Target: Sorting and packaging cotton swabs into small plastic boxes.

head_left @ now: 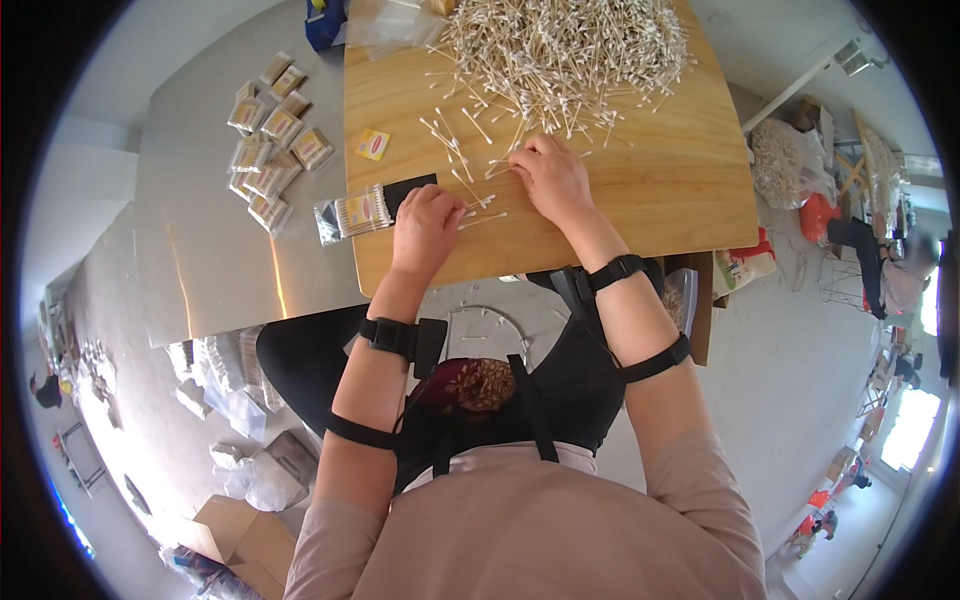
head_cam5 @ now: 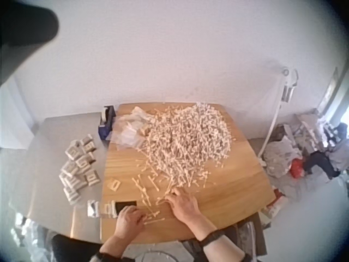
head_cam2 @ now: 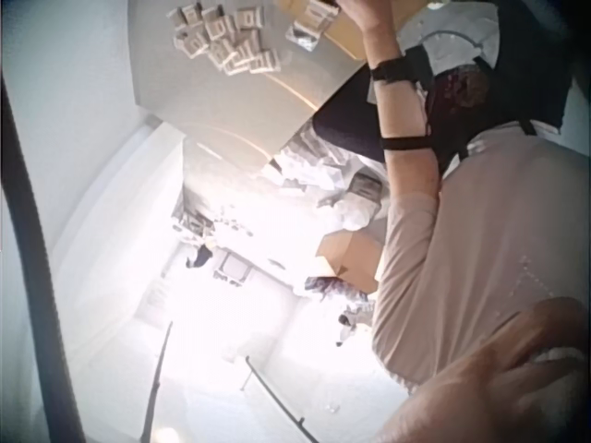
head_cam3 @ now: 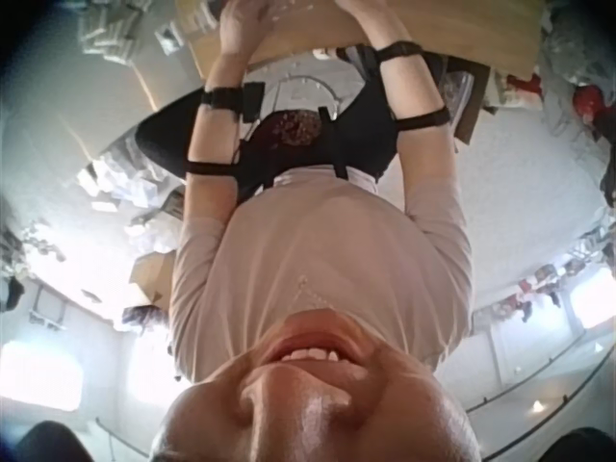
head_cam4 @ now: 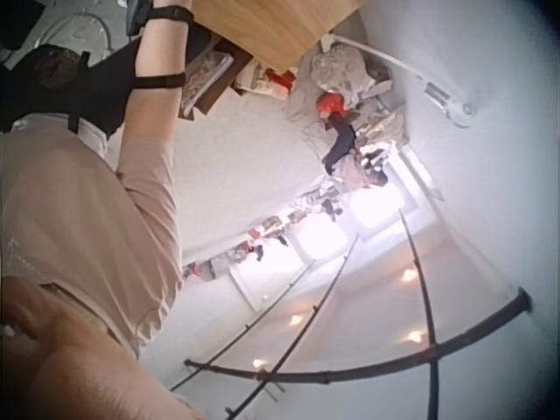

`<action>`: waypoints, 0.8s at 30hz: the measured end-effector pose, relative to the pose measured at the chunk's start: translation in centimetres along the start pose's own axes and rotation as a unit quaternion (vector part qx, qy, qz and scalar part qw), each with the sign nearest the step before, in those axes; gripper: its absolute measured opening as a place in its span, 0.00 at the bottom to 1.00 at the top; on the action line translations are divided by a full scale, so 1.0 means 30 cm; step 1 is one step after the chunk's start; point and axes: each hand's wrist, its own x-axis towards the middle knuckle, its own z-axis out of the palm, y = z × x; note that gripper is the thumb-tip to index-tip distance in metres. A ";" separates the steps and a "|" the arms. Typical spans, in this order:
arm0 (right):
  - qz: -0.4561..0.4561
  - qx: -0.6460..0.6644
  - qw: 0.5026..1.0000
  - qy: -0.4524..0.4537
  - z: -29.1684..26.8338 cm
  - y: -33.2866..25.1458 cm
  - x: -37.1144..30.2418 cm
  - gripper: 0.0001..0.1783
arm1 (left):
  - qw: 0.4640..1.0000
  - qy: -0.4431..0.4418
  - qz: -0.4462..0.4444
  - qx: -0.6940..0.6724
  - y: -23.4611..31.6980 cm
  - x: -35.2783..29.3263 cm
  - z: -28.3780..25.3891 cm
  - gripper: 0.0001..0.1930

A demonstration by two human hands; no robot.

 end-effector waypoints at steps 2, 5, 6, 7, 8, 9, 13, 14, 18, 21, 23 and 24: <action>-0.005 0.002 1.000 0.017 -0.006 0.011 0.009 0.04 | 1.000 -0.015 -0.002 -0.009 0.010 0.018 -0.003 0.05; 0.009 0.008 1.000 0.016 -0.008 -0.001 0.002 0.04 | 0.999 0.030 0.015 0.012 0.025 0.059 -0.004 0.05; 0.011 0.009 1.000 0.013 -0.010 -0.003 0.007 0.04 | 0.999 0.014 0.033 0.032 0.018 0.071 -0.006 0.06; 0.005 0.016 0.999 0.036 -0.012 -0.003 0.015 0.04 | 0.997 -0.002 0.051 0.052 0.011 0.082 -0.008 0.06; -0.001 0.024 0.998 0.060 -0.013 -0.006 0.018 0.04 | 0.998 -0.005 0.047 0.051 0.004 0.088 -0.010 0.06; 0.001 0.026 0.998 0.056 -0.013 -0.014 0.014 0.04 | 0.997 -0.019 0.054 0.053 -0.003 0.094 -0.014 0.06; 0.005 0.032 0.997 0.075 -0.008 -0.025 -0.013 0.04 | 0.995 -0.043 0.079 0.046 -0.016 0.109 -0.017 0.06; 0.007 0.034 0.996 0.078 -0.002 -0.016 -0.017 0.04 | 0.995 -0.045 0.079 0.045 -0.015 0.111 -0.016 0.06; 0.019 0.078 0.992 0.097 0.015 -0.004 -0.027 0.04 | 0.998 -0.044 0.028 0.045 -0.016 0.091 -0.014 0.04; 0.063 0.097 0.985 0.128 0.012 -0.015 -0.015 0.04 | 0.998 -0.021 -0.028 0.046 -0.016 0.056 -0.003 0.03; 0.025 0.080 0.989 0.120 0.006 -0.023 -0.016 0.03 | 0.998 -0.001 -0.040 0.046 -0.007 0.034 0.009 0.03; 0.024 0.078 0.989 0.122 0.009 -0.023 -0.009 0.03 | 0.999 0.001 -0.033 0.040 -0.001 0.025 0.016 0.03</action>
